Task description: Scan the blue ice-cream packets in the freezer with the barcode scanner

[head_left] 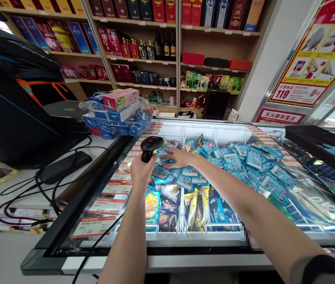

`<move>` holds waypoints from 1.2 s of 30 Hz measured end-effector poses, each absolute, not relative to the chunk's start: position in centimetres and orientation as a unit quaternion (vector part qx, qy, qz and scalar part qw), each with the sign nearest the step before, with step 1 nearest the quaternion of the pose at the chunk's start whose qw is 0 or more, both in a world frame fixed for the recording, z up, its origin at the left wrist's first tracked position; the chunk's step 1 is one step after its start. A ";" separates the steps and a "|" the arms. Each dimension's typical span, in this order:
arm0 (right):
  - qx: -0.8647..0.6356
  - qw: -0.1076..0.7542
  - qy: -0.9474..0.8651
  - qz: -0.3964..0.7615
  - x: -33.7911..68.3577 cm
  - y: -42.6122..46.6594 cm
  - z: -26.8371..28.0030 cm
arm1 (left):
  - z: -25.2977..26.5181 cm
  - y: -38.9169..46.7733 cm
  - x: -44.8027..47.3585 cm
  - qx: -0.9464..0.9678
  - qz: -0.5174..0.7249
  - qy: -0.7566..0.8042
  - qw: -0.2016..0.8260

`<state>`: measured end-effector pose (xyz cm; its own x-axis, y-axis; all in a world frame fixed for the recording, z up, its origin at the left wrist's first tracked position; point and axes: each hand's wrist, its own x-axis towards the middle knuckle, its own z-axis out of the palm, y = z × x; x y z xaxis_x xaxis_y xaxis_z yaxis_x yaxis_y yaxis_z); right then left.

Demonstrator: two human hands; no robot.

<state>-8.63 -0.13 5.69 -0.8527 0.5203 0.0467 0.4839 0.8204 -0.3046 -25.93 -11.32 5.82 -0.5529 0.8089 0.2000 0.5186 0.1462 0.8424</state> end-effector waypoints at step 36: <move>-0.489 0.367 -0.729 0.306 10.8 -5.5 5.6 | 7.1 -12.0 -18.8 0.687 0.290 0.661 0.082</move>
<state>10.76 -5.51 5.59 -0.2512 0.9387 0.2362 0.4884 0.3336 -0.8063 -18.77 -12.00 7.15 -0.0418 0.9560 0.2905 0.8610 -0.1131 0.4958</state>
